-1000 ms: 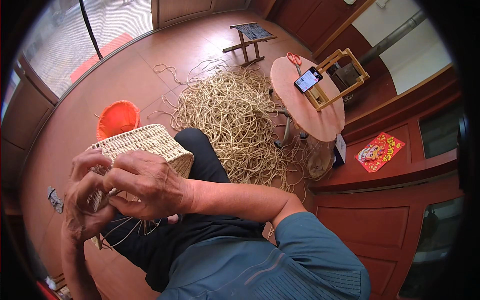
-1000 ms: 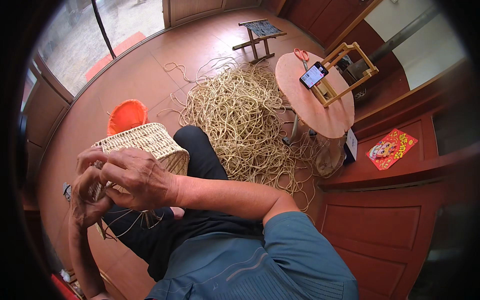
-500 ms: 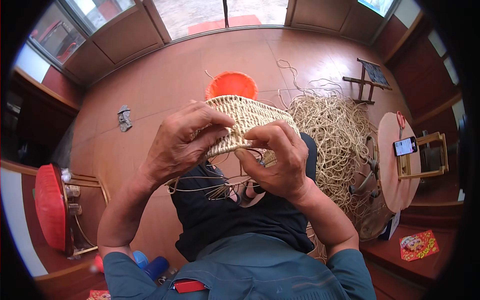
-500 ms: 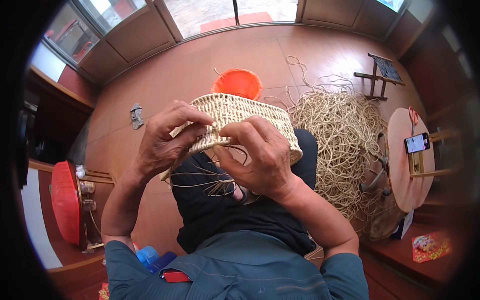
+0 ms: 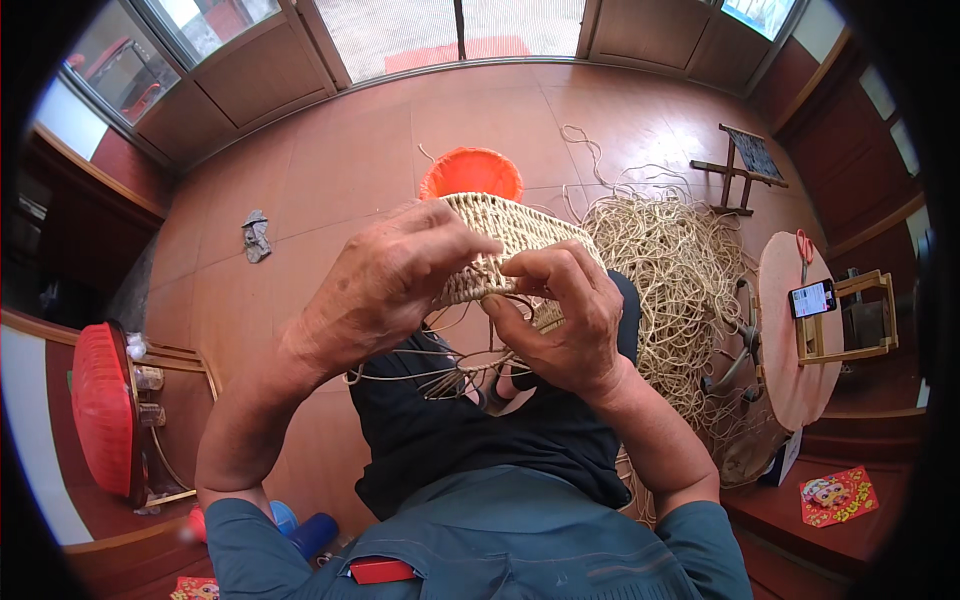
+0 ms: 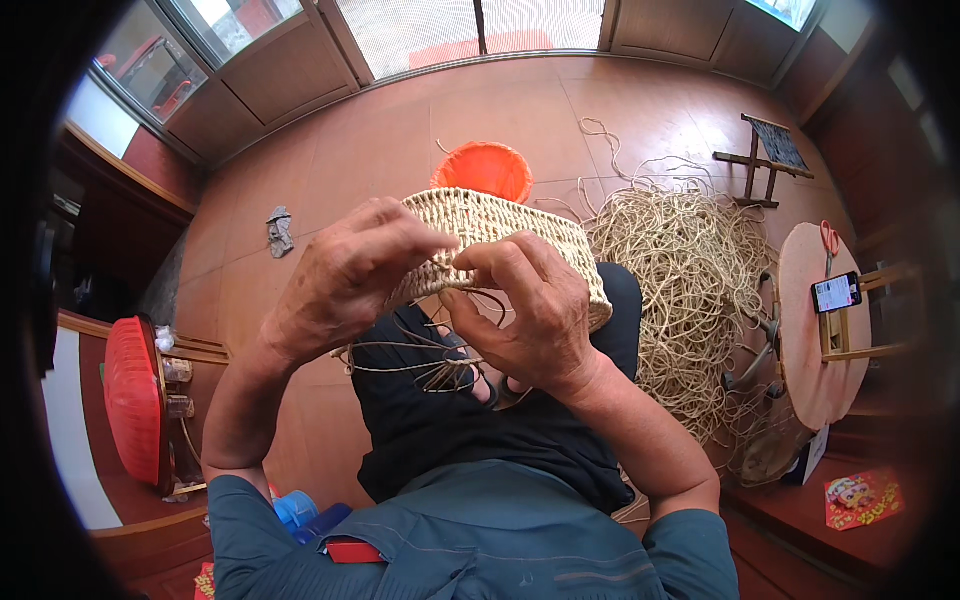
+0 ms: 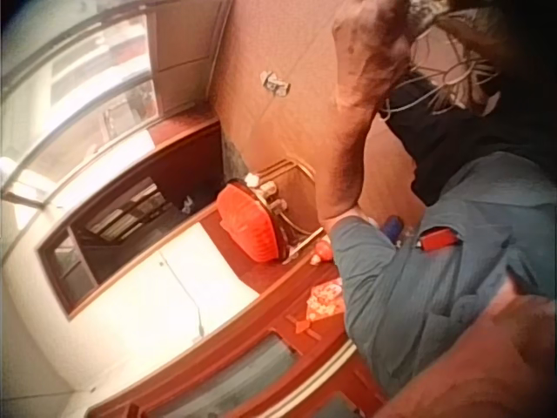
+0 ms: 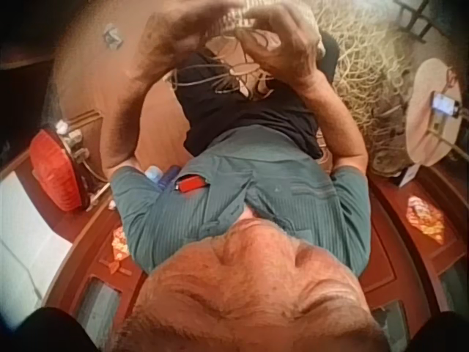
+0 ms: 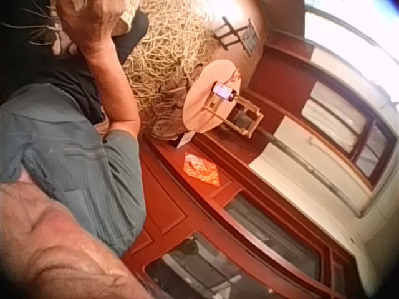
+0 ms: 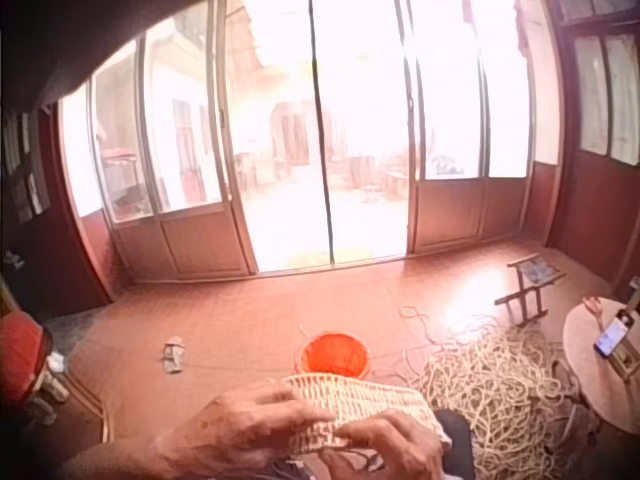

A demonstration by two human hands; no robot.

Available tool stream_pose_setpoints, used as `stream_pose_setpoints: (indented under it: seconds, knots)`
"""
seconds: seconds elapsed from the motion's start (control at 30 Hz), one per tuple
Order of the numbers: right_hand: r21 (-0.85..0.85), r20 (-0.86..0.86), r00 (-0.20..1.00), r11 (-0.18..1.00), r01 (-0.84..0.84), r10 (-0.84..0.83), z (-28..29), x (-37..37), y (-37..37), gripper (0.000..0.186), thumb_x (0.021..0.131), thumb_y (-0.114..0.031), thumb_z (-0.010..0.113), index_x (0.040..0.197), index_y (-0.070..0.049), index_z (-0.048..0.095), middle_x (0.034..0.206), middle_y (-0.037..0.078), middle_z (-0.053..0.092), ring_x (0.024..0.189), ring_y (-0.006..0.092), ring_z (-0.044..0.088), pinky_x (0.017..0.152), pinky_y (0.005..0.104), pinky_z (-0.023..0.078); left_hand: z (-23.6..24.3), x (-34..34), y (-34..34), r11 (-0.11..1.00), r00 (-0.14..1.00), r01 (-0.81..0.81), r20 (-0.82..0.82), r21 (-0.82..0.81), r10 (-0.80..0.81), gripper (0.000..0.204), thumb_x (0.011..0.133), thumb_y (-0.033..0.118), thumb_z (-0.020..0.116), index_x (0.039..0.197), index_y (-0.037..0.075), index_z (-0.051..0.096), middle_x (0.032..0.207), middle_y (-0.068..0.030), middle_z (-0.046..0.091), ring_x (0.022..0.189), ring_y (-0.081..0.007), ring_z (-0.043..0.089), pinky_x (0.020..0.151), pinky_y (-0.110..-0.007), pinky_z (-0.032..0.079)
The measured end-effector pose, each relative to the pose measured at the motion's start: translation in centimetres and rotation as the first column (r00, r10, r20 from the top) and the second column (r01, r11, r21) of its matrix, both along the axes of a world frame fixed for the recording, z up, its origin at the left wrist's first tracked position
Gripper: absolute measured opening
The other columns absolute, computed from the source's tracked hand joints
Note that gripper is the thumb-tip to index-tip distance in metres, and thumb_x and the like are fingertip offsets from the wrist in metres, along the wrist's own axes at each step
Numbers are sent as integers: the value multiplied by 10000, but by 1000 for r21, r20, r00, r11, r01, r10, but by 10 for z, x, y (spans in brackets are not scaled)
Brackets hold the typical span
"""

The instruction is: The person is weaving a wicker basket, focusing on building up the sides and bottom structure using long strands of material.

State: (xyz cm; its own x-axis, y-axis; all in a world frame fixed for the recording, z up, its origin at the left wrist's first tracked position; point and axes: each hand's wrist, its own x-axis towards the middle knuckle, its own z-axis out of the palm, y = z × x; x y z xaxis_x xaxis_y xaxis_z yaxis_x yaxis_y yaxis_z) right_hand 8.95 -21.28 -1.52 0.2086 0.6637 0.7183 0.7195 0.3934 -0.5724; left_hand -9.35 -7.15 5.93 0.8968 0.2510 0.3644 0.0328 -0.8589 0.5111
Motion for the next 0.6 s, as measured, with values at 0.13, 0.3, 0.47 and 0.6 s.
stream_pose_setpoints:
  seconds: [0.13,0.3,0.47,0.6]
  knots:
    - [-13,-15,1000,1000,4,-4,-1,0,4,317,827,-68,907,1085,-76,722,931,30,710,806,188,744,704,337,602,-10,10,-6,996,991,-71,117,60,64,462,952,-29,788,1384,131,763,1058,-108,782,947,-297,764,845,-406,626]
    - [-38,-19,1000,999,9,-10,3,7,11,300,851,-95,903,1110,-72,752,921,47,702,795,182,751,694,343,614,-22,-1,-21,969,964,-164,237,183,119,506,946,-155,691,1401,62,731,1139,-149,812,1009,-321,802,885,-431,644]
    - [-80,-61,998,996,-32,27,5,12,21,213,883,-150,885,1074,-93,810,926,54,708,800,188,770,703,355,619,-51,-20,-80,974,893,-224,392,-38,221,462,906,-141,716,1349,-11,726,1282,-231,754,1174,-383,763,1012,-440,616]
    - [-30,-39,997,997,-65,64,0,17,31,148,872,-158,865,996,-98,809,915,95,702,802,288,742,717,430,602,-100,6,-105,539,827,-272,92,-797,554,466,1175,174,576,1589,-39,552,1567,-219,616,1491,-320,581,1242,-417,452]
